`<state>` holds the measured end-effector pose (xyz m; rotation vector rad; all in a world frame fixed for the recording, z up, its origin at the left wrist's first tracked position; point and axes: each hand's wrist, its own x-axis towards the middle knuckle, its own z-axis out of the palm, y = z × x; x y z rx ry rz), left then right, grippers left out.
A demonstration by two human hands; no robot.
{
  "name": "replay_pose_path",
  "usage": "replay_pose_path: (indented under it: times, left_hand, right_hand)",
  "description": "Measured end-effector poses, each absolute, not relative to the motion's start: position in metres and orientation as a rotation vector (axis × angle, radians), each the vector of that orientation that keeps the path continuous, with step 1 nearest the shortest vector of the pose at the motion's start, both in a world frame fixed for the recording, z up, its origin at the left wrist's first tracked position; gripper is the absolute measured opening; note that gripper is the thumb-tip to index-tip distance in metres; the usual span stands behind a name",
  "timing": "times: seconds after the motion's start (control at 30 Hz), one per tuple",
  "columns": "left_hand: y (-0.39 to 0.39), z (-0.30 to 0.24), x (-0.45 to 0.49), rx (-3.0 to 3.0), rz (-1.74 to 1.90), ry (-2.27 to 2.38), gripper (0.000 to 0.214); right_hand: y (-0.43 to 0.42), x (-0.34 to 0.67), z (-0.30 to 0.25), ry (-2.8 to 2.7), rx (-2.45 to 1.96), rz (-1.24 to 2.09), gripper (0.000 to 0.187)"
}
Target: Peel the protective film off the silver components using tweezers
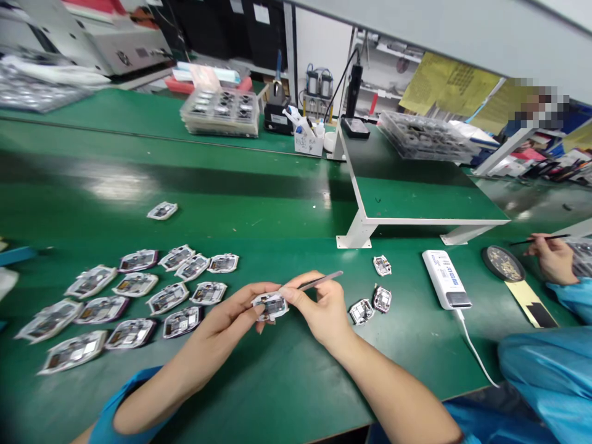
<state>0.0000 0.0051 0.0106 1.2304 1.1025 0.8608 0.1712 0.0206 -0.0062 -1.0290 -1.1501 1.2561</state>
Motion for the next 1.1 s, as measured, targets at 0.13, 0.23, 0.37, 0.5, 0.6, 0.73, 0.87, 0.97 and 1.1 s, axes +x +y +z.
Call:
replay_pose_path:
  times: [0.13, 0.23, 0.37, 0.5, 0.6, 0.73, 0.87, 0.97, 1.1]
  left_hand:
    - [0.005, 0.0112, -0.0008, 1.207, 0.867, 1.099, 0.026]
    - [0.0055, 0.0121, -0.0012, 1.173, 0.871, 1.097, 0.026]
    - [0.0069, 0.0135, -0.0023, 1.14, 0.869, 1.086, 0.028]
    - [0.0073, 0.0145, -0.0038, 1.158, 0.831, 1.075, 0.034]
    - [0.0067, 0.0138, -0.0044, 1.168, 0.82, 1.089, 0.038]
    - [0.0071, 0.0124, -0.0036, 1.15, 0.834, 1.106, 0.038]
    - [0.009, 0.0104, -0.0017, 1.121, 0.857, 1.105, 0.032]
    - [0.0093, 0.0086, -0.0012, 1.071, 0.878, 1.078, 0.029]
    - [0.009, 0.0092, -0.0025, 0.868, 0.905, 1.038, 0.032]
  right_hand:
    - [0.0211, 0.171, -0.0064, -1.144, -0.978, 1.274, 0.007]
    - [0.0211, 0.1713, -0.0074, -1.159, -0.965, 1.272, 0.007]
    - [0.0207, 0.1725, -0.0075, -1.192, -0.969, 1.255, 0.006]
    - [0.0207, 0.1728, -0.0061, -1.199, -0.981, 1.245, 0.007]
    - [0.0209, 0.1727, -0.0057, -1.191, -0.987, 1.235, 0.008]
    - [0.0205, 0.1722, -0.0066, -1.2, -0.98, 1.224, 0.006]
    - [0.0191, 0.1705, -0.0071, -1.204, -0.984, 1.211, 0.005]
    - [0.0182, 0.1697, -0.0074, -1.204, -1.016, 1.191, 0.007]
    - [0.0168, 0.1715, -0.0077, -1.127, -1.073, 1.165, 0.009]
